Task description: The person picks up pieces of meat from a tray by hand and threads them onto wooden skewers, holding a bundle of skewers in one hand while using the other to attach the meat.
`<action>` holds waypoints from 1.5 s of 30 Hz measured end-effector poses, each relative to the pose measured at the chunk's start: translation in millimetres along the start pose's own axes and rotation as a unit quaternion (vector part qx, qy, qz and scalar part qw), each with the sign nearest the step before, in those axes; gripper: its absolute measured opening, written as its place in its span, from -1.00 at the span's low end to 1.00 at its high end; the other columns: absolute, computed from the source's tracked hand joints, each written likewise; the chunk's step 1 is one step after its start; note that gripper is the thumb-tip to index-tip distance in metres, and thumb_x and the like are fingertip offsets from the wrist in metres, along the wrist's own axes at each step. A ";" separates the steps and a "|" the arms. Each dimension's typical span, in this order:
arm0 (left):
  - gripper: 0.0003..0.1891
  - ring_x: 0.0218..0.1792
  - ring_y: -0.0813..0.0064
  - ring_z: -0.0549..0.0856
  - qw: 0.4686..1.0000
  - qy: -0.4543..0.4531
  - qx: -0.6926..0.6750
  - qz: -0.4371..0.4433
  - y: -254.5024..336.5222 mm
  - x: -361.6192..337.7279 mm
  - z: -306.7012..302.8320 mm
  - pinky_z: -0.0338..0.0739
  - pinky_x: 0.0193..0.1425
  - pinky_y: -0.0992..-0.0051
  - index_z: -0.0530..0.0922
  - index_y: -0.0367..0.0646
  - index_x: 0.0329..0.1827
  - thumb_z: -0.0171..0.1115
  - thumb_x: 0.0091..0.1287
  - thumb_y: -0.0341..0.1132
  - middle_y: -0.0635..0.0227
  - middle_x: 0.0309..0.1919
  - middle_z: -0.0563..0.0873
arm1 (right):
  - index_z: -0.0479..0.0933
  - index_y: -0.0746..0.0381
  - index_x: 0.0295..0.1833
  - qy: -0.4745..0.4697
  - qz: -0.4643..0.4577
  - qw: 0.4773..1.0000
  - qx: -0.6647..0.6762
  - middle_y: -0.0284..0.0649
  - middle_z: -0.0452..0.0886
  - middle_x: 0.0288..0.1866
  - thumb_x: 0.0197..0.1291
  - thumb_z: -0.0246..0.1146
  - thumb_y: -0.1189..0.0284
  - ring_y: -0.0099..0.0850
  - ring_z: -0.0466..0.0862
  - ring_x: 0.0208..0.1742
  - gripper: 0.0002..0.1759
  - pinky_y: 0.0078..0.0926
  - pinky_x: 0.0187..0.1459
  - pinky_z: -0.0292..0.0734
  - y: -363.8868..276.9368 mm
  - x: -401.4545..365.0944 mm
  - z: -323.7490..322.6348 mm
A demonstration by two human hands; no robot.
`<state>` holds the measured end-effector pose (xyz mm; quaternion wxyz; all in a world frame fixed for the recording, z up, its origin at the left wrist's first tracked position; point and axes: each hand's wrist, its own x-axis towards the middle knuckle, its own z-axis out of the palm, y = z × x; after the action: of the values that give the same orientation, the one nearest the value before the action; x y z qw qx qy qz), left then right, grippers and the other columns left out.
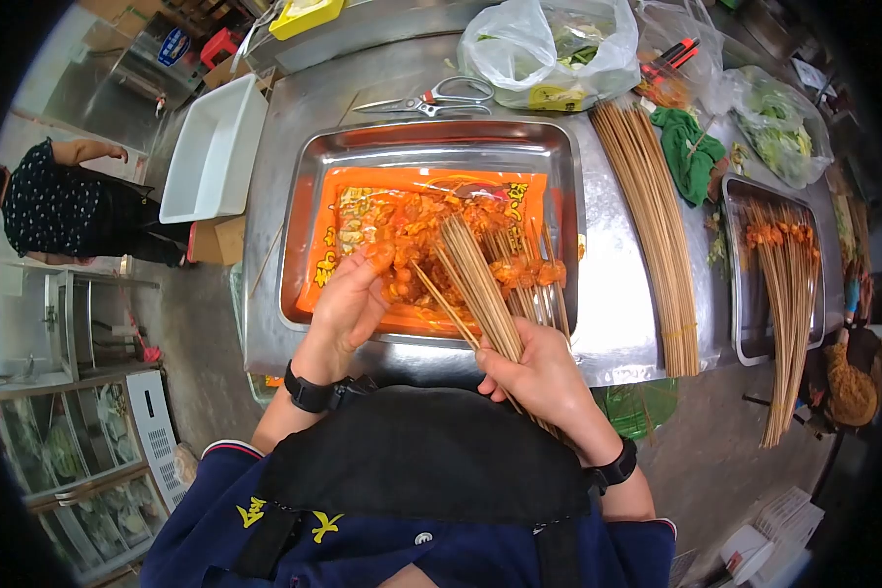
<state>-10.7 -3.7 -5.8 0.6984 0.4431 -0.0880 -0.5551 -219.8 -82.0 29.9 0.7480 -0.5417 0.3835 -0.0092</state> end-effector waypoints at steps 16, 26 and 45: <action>-0.76 -0.28 0.56 0.58 0.996 -0.046 -0.072 -0.039 -4.3 2.4 -8.4 0.52 -0.25 0.58 0.44 -0.27 0.00 0.07 0.27 -0.46 0.31 -0.16 0.60 | 0.43 0.36 -0.22 0.010 -0.009 1.000 0.012 -0.33 0.50 -0.46 0.13 0.17 0.52 -0.59 0.60 -0.52 -0.86 -0.72 -0.57 0.49 4.2 -0.2 -0.6; -0.82 -0.37 0.52 0.59 0.998 -0.029 -0.055 -0.032 -3.4 1.6 -3.7 0.51 -0.26 0.56 0.51 -0.28 -0.12 0.10 0.26 -0.42 0.32 -0.28 0.62 | 0.43 0.36 -0.22 0.016 -0.007 1.000 0.019 -0.34 0.49 -0.47 0.14 0.17 0.51 -0.61 0.58 -0.52 -0.86 -0.73 -0.57 0.48 1.6 -2.7 -0.3; -0.65 0.00 0.47 0.55 0.991 -0.054 0.090 0.087 -1.1 3.4 2.4 0.40 0.14 0.46 0.44 -0.29 0.05 0.16 0.16 -0.53 0.29 -0.07 0.59 | 0.42 0.38 -0.22 0.017 -0.014 0.999 0.038 -0.32 0.49 -0.46 0.13 0.15 0.55 -0.60 0.57 -0.54 -0.86 -0.73 -0.59 0.46 1.6 -2.8 -2.4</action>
<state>-11.7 -7.9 -6.5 0.6958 0.4642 -0.2134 -0.5048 -223.8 -82.0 29.9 0.7610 -0.5180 0.3881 -0.0435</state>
